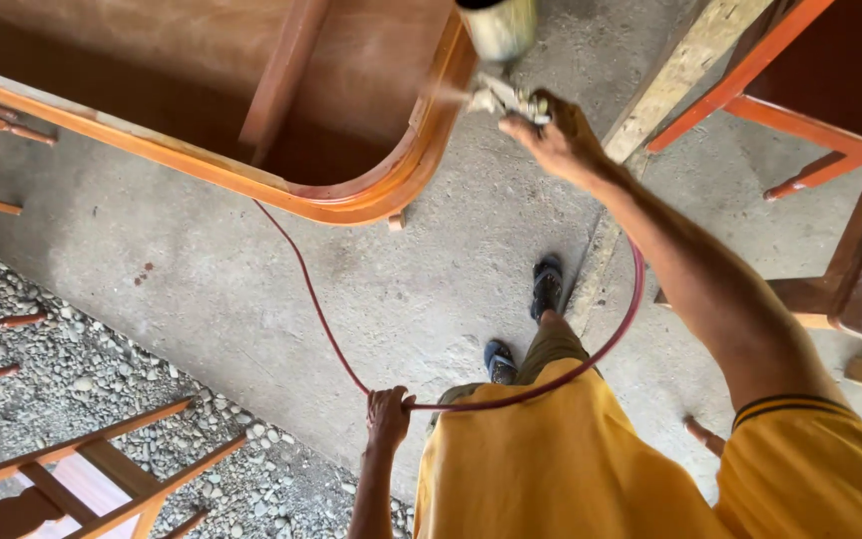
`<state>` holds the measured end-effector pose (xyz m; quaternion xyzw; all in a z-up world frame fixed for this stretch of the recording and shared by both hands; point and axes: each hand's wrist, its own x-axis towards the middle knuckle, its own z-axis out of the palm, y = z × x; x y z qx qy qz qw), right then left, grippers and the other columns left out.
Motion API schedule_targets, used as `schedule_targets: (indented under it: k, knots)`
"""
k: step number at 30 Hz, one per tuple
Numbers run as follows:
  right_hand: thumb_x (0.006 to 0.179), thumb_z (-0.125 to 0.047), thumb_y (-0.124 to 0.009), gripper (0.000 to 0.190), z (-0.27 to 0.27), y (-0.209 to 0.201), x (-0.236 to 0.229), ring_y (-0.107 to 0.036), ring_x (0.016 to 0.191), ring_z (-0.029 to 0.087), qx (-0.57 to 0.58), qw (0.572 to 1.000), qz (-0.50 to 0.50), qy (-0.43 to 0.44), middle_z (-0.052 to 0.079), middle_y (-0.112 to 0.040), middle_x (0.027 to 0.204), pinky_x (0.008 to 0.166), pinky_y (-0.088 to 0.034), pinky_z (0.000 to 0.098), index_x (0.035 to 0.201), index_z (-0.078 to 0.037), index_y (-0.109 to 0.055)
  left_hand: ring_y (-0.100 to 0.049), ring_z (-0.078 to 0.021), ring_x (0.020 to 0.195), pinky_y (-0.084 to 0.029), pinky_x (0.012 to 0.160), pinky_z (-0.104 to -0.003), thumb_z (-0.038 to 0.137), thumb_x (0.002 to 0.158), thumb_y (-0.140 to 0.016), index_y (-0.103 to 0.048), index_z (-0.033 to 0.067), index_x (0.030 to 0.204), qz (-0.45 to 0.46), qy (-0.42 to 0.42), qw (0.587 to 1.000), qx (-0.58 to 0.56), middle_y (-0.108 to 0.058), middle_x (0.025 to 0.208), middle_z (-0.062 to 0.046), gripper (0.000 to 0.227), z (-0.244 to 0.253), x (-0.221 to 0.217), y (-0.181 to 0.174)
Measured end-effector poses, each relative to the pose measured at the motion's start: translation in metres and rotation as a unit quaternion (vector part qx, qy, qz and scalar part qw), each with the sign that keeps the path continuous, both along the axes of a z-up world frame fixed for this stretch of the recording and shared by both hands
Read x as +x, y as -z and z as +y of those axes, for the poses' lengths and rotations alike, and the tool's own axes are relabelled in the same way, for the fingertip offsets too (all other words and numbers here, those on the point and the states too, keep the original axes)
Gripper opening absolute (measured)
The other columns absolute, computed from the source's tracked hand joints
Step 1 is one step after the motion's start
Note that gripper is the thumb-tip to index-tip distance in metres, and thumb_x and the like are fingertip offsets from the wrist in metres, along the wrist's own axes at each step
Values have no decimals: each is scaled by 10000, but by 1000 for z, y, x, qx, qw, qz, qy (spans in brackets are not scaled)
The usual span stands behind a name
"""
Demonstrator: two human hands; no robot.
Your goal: Applying a spray finish to wooden furniture components in a workshop setting.
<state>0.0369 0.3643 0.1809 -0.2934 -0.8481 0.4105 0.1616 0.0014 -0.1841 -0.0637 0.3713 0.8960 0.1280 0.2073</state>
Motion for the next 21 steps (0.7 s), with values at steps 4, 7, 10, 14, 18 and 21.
schedule_targets:
  k: [4,7,10,14,18,21]
  knots:
    - [1045,-413,-593,444,-25,9,23,-577,525,120,-7,999,17,-50,139,-716,853,441,-480,305,1238,-15,-628,-618,-327,1040,-397,1027,-466,323,922,-690,-695,118,1055,-10,-11,999,-34,-728,945,-111,244,-19,0,2]
    - [1028,-444,-549,479,-42,-10,46,-590,508,110,-147,984,-7,-101,121,-729,871,419,-499,292,1214,-11,-637,-613,-318,1054,-379,1057,-468,312,915,-696,-695,112,1039,-7,-17,999,-51,-724,945,-114,236,-35,3,6]
    - [983,-468,-543,475,-54,-14,66,-618,485,113,-300,945,-13,-132,66,-751,883,385,-483,281,1223,-67,-621,-606,-312,1070,-367,1060,-474,307,900,-705,-694,114,1038,-8,-37,998,-56,-723,955,-111,237,-49,10,4]
    - [987,-440,-623,349,-56,24,89,-583,494,95,-211,974,-8,-76,13,-651,666,414,-444,284,1039,-111,-726,-603,-290,1096,-371,1070,-458,308,915,-700,-688,113,1035,-18,-67,995,-67,-721,979,-92,229,-53,4,-1]
    - [1052,-356,-603,301,-63,39,99,-499,503,57,-159,984,76,5,-21,-561,601,449,-393,273,1066,-96,-755,-582,-273,1122,-306,1099,-512,312,882,-708,-707,127,1021,3,-100,988,-119,-725,966,-60,231,-76,0,-2]
    - [1090,-314,-579,295,-68,66,113,-509,489,65,-169,979,113,29,-9,-595,628,435,-387,265,1101,-58,-727,-604,-214,1076,-393,1074,-405,386,1009,-605,-691,169,1085,-87,-137,960,-229,-712,987,-16,245,-94,-15,-27]
